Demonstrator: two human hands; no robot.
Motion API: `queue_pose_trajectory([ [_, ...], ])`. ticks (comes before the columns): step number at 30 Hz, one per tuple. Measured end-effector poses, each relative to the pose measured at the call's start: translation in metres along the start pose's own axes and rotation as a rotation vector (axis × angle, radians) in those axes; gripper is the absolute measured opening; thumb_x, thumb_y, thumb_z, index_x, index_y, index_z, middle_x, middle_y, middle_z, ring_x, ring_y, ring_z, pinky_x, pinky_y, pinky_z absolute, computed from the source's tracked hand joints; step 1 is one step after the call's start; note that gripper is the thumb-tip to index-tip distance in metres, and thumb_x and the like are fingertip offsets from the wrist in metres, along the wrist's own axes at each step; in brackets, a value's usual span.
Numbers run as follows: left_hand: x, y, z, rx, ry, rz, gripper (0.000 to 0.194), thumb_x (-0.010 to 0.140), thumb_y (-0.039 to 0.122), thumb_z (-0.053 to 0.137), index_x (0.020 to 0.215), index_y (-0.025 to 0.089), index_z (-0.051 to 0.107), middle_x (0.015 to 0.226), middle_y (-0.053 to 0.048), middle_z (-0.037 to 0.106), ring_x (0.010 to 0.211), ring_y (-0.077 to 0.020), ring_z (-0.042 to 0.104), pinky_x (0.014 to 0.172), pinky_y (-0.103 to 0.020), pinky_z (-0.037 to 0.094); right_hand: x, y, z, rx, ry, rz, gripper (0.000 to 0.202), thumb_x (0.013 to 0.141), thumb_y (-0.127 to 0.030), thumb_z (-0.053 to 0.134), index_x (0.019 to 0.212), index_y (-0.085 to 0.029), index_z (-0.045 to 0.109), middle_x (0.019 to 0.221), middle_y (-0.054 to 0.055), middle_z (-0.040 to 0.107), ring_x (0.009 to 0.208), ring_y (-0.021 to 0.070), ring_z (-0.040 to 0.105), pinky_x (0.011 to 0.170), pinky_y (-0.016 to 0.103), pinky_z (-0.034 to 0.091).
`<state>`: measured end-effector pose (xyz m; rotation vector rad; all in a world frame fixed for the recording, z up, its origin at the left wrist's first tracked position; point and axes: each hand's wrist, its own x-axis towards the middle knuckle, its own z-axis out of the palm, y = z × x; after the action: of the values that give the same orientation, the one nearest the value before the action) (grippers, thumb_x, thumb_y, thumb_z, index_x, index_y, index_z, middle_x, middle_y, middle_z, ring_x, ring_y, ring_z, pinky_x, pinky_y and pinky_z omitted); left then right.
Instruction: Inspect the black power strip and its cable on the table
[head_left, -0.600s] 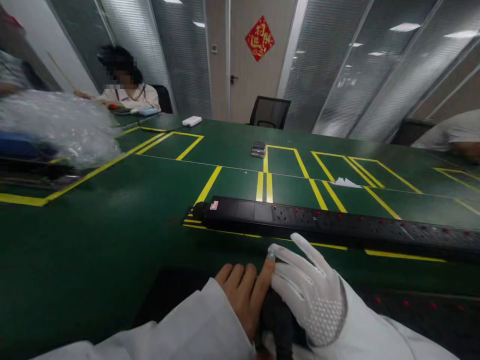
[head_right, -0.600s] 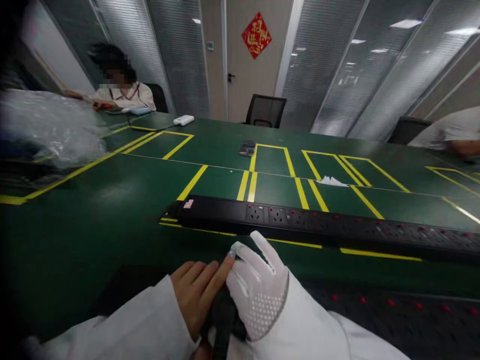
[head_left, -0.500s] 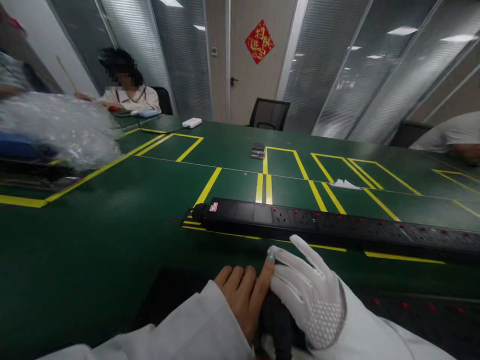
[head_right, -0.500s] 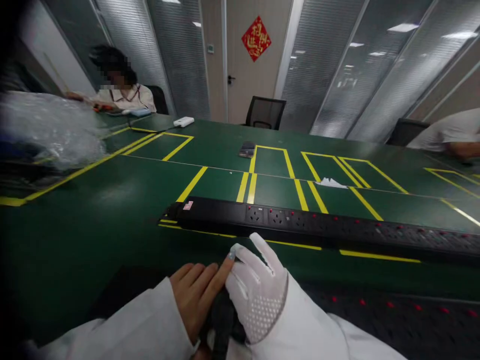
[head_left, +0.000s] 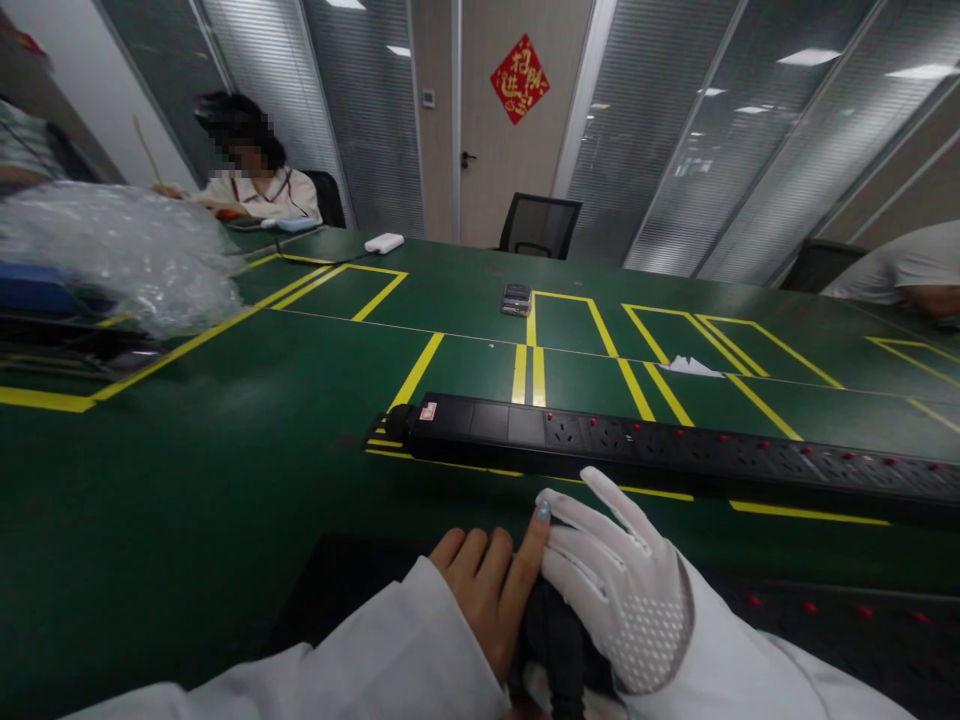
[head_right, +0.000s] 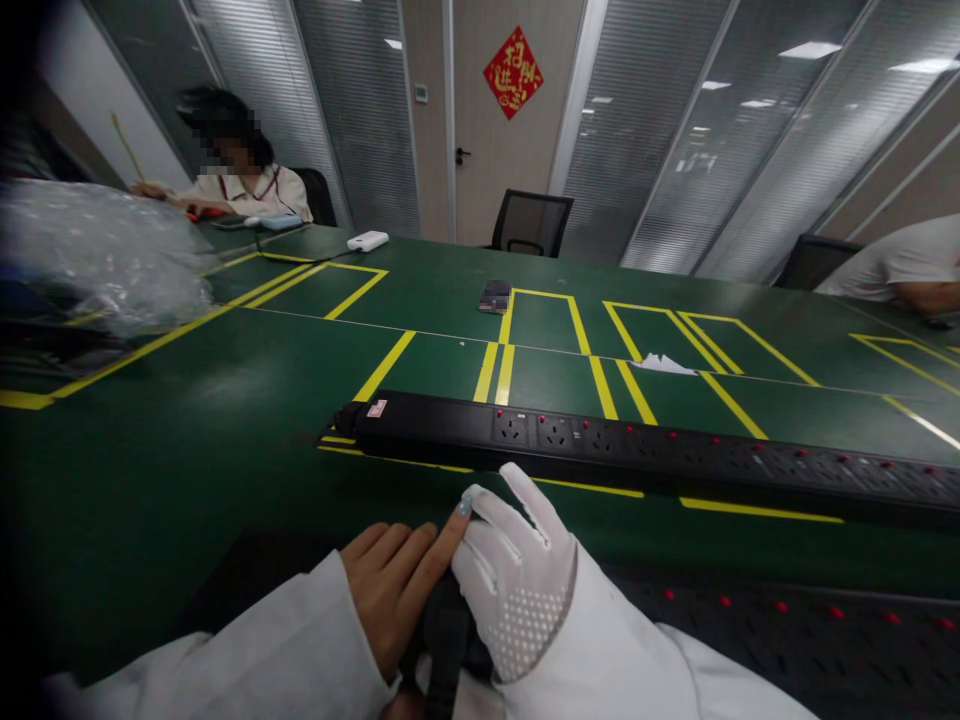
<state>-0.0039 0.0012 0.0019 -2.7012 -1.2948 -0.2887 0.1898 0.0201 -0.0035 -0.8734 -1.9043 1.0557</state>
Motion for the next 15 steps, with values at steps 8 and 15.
queue_pose_trajectory([
  [8, 0.000, -0.001, 0.006, 0.061, 0.076, 0.019, 0.053, 0.088, 0.008, 0.034, 0.140, 0.008, 0.025, 0.097, -0.010, 0.060, 0.071, -0.0206, 0.055, 0.064, -0.036, 0.042, 0.016, -0.021, 0.016, 0.221, 0.273, 0.177, 0.050, 0.084, -0.036, 0.057, 0.131, -0.031, 0.043, 0.111, 0.009, 0.064, 0.106, 0.0260, 0.058, 0.091, 0.046, 0.048],
  [15, 0.000, -0.001, 0.006, 0.072, 0.086, 0.006, 0.050, 0.090, 0.007, 0.027, 0.140, 0.011, 0.027, 0.098, -0.009, 0.061, 0.071, -0.0194, 0.055, 0.064, -0.035, 0.043, 0.020, -0.026, 0.017, 0.318, 0.328, 0.255, 0.051, 0.073, -0.044, 0.068, 0.119, -0.031, 0.053, 0.105, 0.008, 0.065, 0.106, 0.0276, 0.058, 0.097, 0.050, 0.042],
])
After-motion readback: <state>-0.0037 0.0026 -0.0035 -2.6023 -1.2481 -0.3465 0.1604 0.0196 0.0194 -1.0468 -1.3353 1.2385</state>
